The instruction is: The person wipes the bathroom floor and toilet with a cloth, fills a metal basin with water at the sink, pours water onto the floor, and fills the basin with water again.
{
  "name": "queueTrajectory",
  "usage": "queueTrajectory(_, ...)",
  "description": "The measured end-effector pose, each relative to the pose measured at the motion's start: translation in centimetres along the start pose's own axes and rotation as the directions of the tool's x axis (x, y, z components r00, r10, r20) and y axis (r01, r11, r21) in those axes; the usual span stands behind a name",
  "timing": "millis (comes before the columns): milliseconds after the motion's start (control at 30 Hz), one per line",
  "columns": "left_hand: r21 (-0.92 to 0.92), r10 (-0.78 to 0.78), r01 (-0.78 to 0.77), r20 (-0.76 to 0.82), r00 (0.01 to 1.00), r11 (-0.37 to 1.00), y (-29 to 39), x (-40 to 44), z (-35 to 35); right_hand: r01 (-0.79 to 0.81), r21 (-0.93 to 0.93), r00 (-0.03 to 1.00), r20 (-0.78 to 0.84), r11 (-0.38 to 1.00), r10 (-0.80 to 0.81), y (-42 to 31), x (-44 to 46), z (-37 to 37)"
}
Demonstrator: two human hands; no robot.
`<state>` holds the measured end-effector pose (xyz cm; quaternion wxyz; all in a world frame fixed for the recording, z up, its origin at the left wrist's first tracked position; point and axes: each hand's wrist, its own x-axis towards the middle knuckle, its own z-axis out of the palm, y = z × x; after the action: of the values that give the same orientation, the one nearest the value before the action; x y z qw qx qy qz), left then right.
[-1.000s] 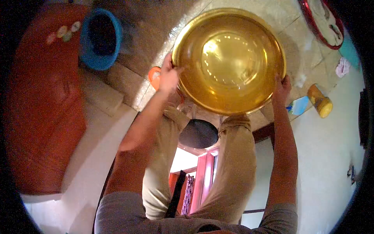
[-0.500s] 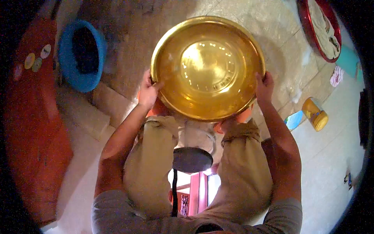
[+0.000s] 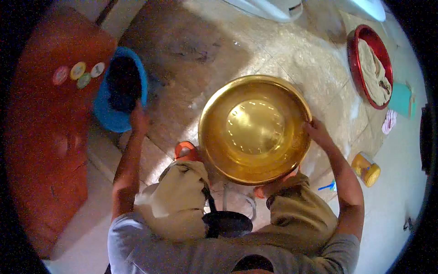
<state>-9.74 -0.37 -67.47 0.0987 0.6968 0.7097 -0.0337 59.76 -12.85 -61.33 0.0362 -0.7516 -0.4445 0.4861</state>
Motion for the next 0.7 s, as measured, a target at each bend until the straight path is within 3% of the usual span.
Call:
queueTrajectory(33, 0.02, 0.001, -0.002, 0.056, 0.998, 1.0, -1.2, -0.2, 1.3, -0.018, -0.193, 1.0, -0.011, 0.981, 0.016, -1.7, 0.5, -1.2)
queueTrajectory(67, 0.04, -0.003, -0.001, 0.115, 0.993, 0.999, -2.4, -0.4, 2.5, 0.018, 0.007, 1.0, -0.015, 1.0, -0.018, -4.2, -0.2, -2.2)
queueTrajectory(133, 0.082, -0.035, 0.017, 0.221, 0.975, 0.996, -1.1, -0.9, 1.2, 0.142, -0.021, 0.983, -0.112, 0.99, -0.143, -5.6, 0.9, -3.1)
queueTrajectory(200, 0.133, -0.106, 0.064, 0.337, 0.936, 0.989, 5.7, -4.2, -3.2, 0.258, 0.002, 0.955, -0.153, 0.966, -0.255, -9.4, 0.2, -4.2)
queueTrajectory(300, 0.053, 0.048, -0.071, 0.358, 0.933, 0.996, 6.4, -8.6, -3.5, 0.394, -0.165, 0.865, -0.266, 0.904, -0.426, -10.4, 0.4, -3.2)
queueTrajectory(400, -0.061, 0.098, -0.077, 0.594, 0.798, 0.995, 6.8, -11.7, -5.6, 0.45, -0.335, 0.829, -0.187, 0.828, -0.527, -11.9, -0.8, -2.6)
queueTrajectory(500, -0.35, 0.333, -0.123, 0.642, 0.691, 0.929, 4.7, -12.5, -6.6, 0.55, -0.245, 0.794, -0.143, 0.798, -0.591, -12.2, -1.9, -2.6)
queueTrajectory(533, -0.621, 0.228, 0.278, 0.609, 0.759, 0.733, 3.5, -11.0, -5.2, 0.51, -0.224, 0.814, -0.185, 0.83, -0.55, -10.3, -0.9, -2.0)
queueTrajectory(567, -0.561, 0.141, 0.093, 0.361, 0.922, 0.823, 2.1, -9.5, -3.7, 0.56, -0.292, 0.776, -0.142, 0.775, -0.614, -10.1, -1.1, -2.0)
queueTrajectory(600, -0.456, 0.109, -0.075, 0.049, 0.993, 0.887, 2.2, -7.7, -2.1, 0.595, -0.364, 0.74, -0.1, 0.716, -0.666, -10.5, -1.1, -2.0)
queueTrajectory(667, -0.015, -0.232, 0.234, 0.102, 0.967, 0.972, 6.3, -5.9, -2.2, 0.609, -0.444, 0.704, -0.081, 0.658, -0.706, -8.2, -0.9, -0.8)
queueTrajectory(700, 0.067, -0.3, 0.294, 0.118, 0.947, 0.954, 5.8, -4.6, -0.7, 0.578, -0.396, 0.718, -0.169, 0.713, -0.676, -6.5, 0.2, 0.5)
